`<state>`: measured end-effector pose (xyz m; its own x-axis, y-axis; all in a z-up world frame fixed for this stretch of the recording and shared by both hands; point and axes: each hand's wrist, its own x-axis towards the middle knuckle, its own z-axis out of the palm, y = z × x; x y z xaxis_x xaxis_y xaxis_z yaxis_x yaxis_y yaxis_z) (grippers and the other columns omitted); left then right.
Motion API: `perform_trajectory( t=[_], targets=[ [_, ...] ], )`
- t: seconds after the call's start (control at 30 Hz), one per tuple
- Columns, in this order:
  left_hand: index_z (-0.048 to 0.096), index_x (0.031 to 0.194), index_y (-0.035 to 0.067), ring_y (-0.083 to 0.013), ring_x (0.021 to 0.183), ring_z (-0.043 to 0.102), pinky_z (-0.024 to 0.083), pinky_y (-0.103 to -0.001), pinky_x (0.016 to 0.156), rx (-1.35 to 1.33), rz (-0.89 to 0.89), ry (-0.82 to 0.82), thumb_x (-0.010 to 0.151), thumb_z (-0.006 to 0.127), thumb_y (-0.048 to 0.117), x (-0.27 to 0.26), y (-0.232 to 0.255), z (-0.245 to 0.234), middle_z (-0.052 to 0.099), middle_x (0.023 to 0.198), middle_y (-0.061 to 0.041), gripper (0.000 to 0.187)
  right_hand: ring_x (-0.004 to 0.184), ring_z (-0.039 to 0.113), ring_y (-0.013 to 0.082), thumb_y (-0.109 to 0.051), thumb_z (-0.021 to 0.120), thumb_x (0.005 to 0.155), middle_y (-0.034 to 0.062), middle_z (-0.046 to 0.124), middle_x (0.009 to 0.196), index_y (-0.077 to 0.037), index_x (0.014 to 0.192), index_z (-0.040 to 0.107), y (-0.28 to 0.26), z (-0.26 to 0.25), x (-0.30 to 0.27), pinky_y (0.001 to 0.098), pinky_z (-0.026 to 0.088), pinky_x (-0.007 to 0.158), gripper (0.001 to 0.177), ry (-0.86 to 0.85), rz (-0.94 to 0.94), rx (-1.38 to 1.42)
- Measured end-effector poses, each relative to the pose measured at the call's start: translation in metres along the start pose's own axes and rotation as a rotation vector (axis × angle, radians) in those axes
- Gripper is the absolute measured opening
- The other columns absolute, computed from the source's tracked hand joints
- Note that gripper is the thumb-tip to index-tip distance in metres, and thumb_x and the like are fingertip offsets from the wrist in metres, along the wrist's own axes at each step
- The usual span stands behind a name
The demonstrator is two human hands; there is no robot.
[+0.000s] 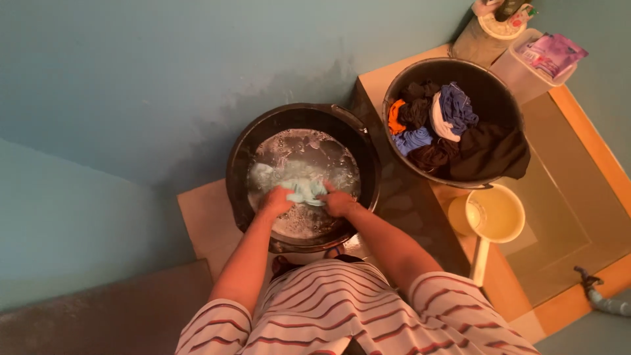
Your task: Washing a blue shirt in a bucket of soapy water and hanging it to dry.
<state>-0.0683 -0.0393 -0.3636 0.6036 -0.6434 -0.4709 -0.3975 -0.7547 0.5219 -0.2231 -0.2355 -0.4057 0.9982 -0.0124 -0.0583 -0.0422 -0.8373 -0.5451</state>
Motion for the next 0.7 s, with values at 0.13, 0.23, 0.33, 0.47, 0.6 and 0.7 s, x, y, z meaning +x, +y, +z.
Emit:
perform_trajectory(
  t=[0.13,0.23,0.33,0.47,0.6,0.7],
  targets=[
    [0.073,0.126,0.023,-0.0352,0.122,0.058,0.049,-0.048,0.1,0.112,-0.069,-0.028,0.083,0.071,0.011,0.02,-0.03,0.032,0.06,0.131,-0.011,0.045,0.106,0.068,0.0343,-0.023,0.062,0.092,0.0152,0.071,0.116,-0.022,0.118,0.075,0.024,0.002,0.011,0.0486,0.055,0.091,0.03,-0.331,0.262,-0.123],
    [0.068,0.128,0.02,-0.0268,0.116,0.062,0.047,-0.04,0.101,-0.036,-0.122,0.031,0.087,0.066,0.016,0.042,-0.054,0.046,0.067,0.125,-0.007,0.042,0.093,0.076,0.0267,-0.018,0.057,0.097,0.0145,0.077,0.102,-0.015,0.119,0.074,0.027,-0.033,0.018,0.0421,0.061,0.086,0.028,-0.307,0.374,0.0],
    [0.064,0.132,0.01,-0.0233,0.106,0.069,0.055,-0.035,0.09,-0.454,0.038,0.31,0.089,0.074,0.014,0.04,-0.044,0.028,0.071,0.118,-0.012,0.045,0.074,0.066,0.0197,-0.023,0.055,0.102,0.0055,0.069,0.084,-0.01,0.11,0.067,0.013,-0.09,0.02,0.037,0.057,0.068,0.019,0.07,0.427,0.688],
    [0.073,0.113,0.008,-0.0176,0.085,0.067,0.053,-0.033,0.074,-0.574,0.096,0.389,0.09,0.068,0.01,-0.039,0.067,-0.105,0.073,0.094,-0.007,0.024,0.076,0.057,0.0085,-0.017,0.06,0.104,-0.0009,0.063,0.082,-0.005,0.106,0.069,-0.026,-0.173,0.014,0.0269,0.049,0.067,0.015,0.316,0.066,0.687],
    [0.073,0.107,0.003,-0.0123,0.084,0.066,0.05,-0.028,0.075,-0.566,0.462,0.587,0.087,0.069,0.001,-0.087,0.127,-0.191,0.073,0.091,-0.004,0.021,0.077,0.054,0.0025,-0.011,0.062,0.102,-0.0072,0.06,0.085,-0.005,0.111,0.066,-0.112,-0.282,-0.009,0.0217,0.045,0.065,0.012,0.475,0.019,0.738],
    [0.069,0.108,-0.001,-0.0129,0.089,0.065,0.051,-0.028,0.079,-0.497,0.772,0.705,0.084,0.068,-0.006,-0.124,0.165,-0.246,0.071,0.092,-0.008,0.025,0.083,0.055,0.0044,-0.006,0.065,0.103,-0.0044,0.061,0.091,-0.002,0.112,0.067,-0.153,-0.335,-0.028,0.0222,0.046,0.071,0.01,0.627,-0.044,0.668]
  ],
)
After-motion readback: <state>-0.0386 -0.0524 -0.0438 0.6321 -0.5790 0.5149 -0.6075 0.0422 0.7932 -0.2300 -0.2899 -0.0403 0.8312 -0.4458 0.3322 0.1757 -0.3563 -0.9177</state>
